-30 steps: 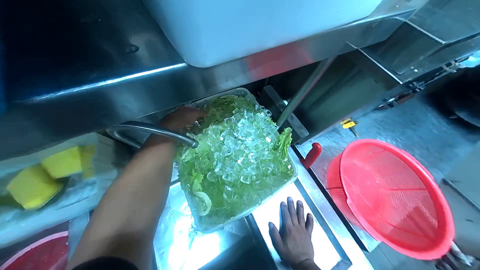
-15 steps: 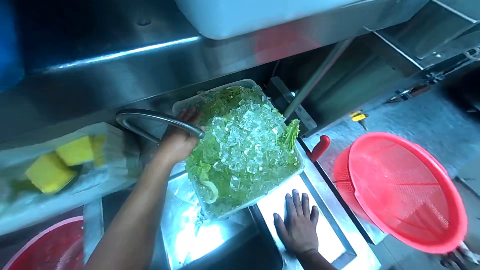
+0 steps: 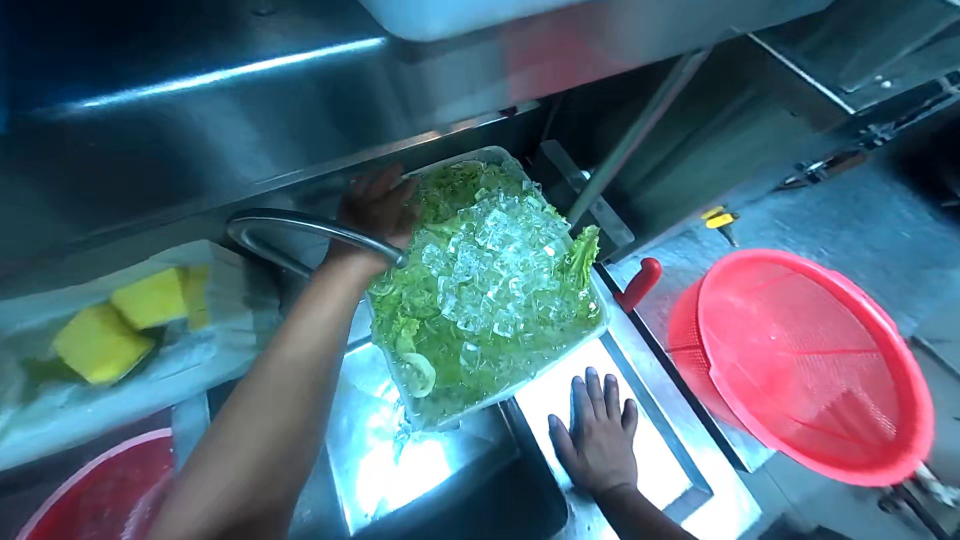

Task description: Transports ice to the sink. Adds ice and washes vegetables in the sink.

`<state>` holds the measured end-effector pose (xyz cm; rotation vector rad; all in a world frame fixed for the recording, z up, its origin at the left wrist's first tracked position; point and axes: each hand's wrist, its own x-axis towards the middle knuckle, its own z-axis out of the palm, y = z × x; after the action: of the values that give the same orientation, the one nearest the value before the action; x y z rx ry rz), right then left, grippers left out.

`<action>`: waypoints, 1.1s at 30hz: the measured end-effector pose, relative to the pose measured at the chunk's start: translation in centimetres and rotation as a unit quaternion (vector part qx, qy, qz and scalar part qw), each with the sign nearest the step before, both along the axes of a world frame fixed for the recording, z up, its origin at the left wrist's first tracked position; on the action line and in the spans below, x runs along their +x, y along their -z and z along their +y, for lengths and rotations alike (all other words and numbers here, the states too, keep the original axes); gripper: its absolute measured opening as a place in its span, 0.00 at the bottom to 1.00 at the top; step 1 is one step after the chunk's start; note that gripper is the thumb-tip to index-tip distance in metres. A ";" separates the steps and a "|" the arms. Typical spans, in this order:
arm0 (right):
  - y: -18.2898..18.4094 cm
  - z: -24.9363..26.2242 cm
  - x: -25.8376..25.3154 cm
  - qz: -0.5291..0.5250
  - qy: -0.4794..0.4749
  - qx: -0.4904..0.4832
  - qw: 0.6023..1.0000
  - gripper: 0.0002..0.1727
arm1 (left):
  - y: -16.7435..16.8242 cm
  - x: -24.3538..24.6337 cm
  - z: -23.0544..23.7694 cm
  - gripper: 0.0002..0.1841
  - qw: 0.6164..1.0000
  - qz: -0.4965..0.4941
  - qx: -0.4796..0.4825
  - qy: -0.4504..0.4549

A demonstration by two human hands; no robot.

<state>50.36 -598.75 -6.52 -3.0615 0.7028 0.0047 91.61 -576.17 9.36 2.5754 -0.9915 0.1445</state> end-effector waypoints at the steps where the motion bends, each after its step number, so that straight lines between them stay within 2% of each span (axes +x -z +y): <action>1: 0.0 0.0 0.0 0.000 -0.001 -0.001 1.000 0.52 | 0.9 0.8 -0.3 0.27 0.999 0.008 -0.003 0.033; 3: 0.0 0.0 0.0 0.001 0.001 -0.002 1.000 0.52 | 1.8 1.4 -0.5 0.27 0.997 0.035 0.003 0.067; 7: -0.1 0.2 -0.1 0.008 0.002 0.000 1.000 0.52 | 1.7 0.8 -0.3 0.33 0.981 0.137 0.133 -0.019; 9: -0.1 0.3 -0.1 0.006 -0.001 0.002 1.000 0.52 | 0.8 0.8 -0.8 0.30 0.965 0.182 0.182 -0.043; 10: -0.2 0.3 -0.1 0.005 -0.001 0.002 1.000 0.52 | 0.6 1.0 -0.8 0.28 0.964 0.195 0.174 -0.041; 11: -0.1 0.3 -0.1 0.003 -0.002 0.002 1.000 0.51 | 0.4 1.0 -0.2 0.26 0.971 0.203 0.121 -0.039; 13: 0.0 0.2 -0.1 0.002 0.001 0.001 1.000 0.51 | -0.4 -0.7 1.1 0.22 0.979 0.187 -0.045 -0.068; 15: -0.2 0.1 -0.1 0.007 0.004 0.004 1.000 0.51 | -0.7 -4.0 2.5 0.21 0.965 0.154 -0.166 -0.132; 16: -0.3 0.2 -0.1 0.011 0.003 0.008 1.000 0.51 | -0.4 -5.9 3.2 0.21 0.946 0.161 -0.224 -0.169; 18: -0.7 0.2 0.0 0.028 0.001 0.014 1.000 0.51 | 0.7 -9.5 3.5 0.21 0.918 0.173 -0.291 -0.207; 19: -0.8 0.2 0.1 0.033 0.001 0.014 0.999 0.52 | 1.5 -11.0 3.3 0.22 0.921 0.163 -0.286 -0.207; 21: -0.6 0.1 0.2 0.026 -0.003 0.006 1.000 0.52 | 1.9 -13.3 2.4 0.32 0.954 0.176 -0.164 -0.180; 24: -0.4 0.1 0.1 0.020 -0.006 0.001 1.000 0.53 | 2.1 -14.3 0.0 0.40 0.980 0.099 0.034 -0.171; 33: -0.6 0.3 0.2 0.024 -0.002 0.001 1.000 0.52 | 1.5 -14.9 -1.8 0.41 0.954 0.100 0.198 -0.202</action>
<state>50.53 -598.40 -5.95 -3.0716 0.6973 0.0790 76.75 -577.94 7.84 3.0546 -0.4429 -0.2303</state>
